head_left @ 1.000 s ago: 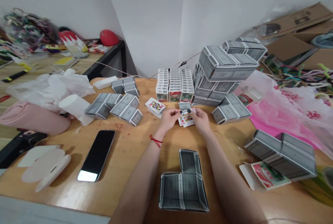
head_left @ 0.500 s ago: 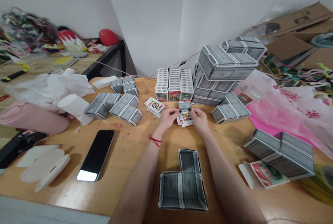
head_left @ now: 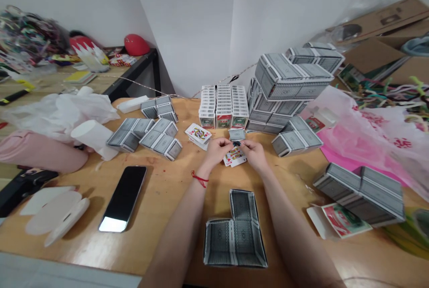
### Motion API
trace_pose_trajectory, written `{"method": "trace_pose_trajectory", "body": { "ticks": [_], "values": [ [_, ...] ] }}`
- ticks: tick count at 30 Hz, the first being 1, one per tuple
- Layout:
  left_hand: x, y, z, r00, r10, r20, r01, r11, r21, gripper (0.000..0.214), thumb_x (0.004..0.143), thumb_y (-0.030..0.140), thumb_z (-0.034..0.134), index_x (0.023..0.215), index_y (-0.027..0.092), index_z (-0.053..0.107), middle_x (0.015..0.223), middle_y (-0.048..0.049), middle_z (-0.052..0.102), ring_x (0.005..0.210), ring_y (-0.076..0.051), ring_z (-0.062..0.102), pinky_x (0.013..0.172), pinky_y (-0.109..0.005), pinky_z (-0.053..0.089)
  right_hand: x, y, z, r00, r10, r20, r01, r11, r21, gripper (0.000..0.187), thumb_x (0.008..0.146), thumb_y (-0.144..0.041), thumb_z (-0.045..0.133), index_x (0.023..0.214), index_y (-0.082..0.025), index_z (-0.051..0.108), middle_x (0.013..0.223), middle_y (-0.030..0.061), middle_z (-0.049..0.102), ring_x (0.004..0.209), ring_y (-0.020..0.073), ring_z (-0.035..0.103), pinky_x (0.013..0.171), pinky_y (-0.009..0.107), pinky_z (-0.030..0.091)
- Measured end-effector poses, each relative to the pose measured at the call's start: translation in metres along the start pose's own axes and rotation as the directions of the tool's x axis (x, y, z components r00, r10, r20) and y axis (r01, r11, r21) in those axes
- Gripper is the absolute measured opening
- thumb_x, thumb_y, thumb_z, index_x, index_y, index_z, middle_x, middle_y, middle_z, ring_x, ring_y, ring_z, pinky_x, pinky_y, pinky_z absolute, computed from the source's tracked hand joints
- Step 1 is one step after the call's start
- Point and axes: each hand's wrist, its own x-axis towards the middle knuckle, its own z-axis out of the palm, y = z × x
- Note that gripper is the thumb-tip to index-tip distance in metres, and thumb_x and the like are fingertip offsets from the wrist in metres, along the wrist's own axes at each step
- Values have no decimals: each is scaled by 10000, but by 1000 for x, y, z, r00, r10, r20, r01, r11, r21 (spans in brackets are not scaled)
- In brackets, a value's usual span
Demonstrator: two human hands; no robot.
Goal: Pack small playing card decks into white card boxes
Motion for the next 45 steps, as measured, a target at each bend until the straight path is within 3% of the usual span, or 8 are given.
{"method": "trace_pose_trajectory", "body": {
  "ticks": [5,14,22,27,30,33,40,45],
  "values": [
    [-1,3,1,1000,-30,8,30,999,-43,147,612,264,605,637,126,647,587,8,594,530,-90,482,500,-202,353,-1,-1,2,997,1,-74,-5,999,-53,261,679,-391,536,555,-170,598,542,-2,550,529,130,449,499,236,319],
    [-3,10,-2,998,-41,52,44,997,-67,141,616,195,559,656,125,674,631,-6,633,571,-97,506,544,-205,370,-3,0,-3,960,-35,-276,3,993,-115,254,719,-358,507,685,-157,658,683,36,644,625,167,547,579,258,383],
    [-2,6,-3,992,-88,94,96,992,-84,190,644,174,534,756,125,679,626,-15,632,562,-104,531,548,-209,415,0,4,-8,934,-21,-356,-16,995,-100,261,711,-379,506,668,-161,645,647,27,626,614,168,535,569,260,385],
    [-2,0,-1,993,-34,110,49,989,-140,202,698,224,514,828,135,641,669,-8,620,590,-110,553,564,-215,434,2,6,-10,938,-24,-345,6,999,-51,270,705,-404,523,662,-159,629,606,18,587,592,155,500,549,251,372],
    [0,-6,2,996,58,74,-57,998,-16,190,709,275,534,807,138,623,662,5,591,595,-99,517,549,-193,394,3,5,-8,954,-25,-299,17,999,-28,291,710,-431,519,662,-160,614,603,14,577,581,146,490,542,247,373],
    [3,-10,5,994,105,8,-105,990,95,149,714,264,530,763,143,604,661,12,574,607,-98,493,555,-192,367,4,5,-6,980,-21,-199,25,1000,19,283,708,-440,523,704,-167,597,651,19,592,605,146,511,559,247,393],
    [5,-9,6,977,120,-175,-96,986,139,148,763,250,480,653,155,509,579,26,480,553,-97,415,515,-204,294,1,0,2,998,40,-45,-33,989,147,232,672,-404,559,721,-178,565,638,9,576,556,131,509,503,234,405],
    [2,-10,7,976,179,-127,-146,961,234,146,782,242,459,668,167,511,609,17,503,569,-108,423,523,-217,282,-2,-6,8,998,64,9,-65,990,128,211,662,-385,550,641,-176,533,546,-29,514,488,102,461,461,210,363]
  ]
}}
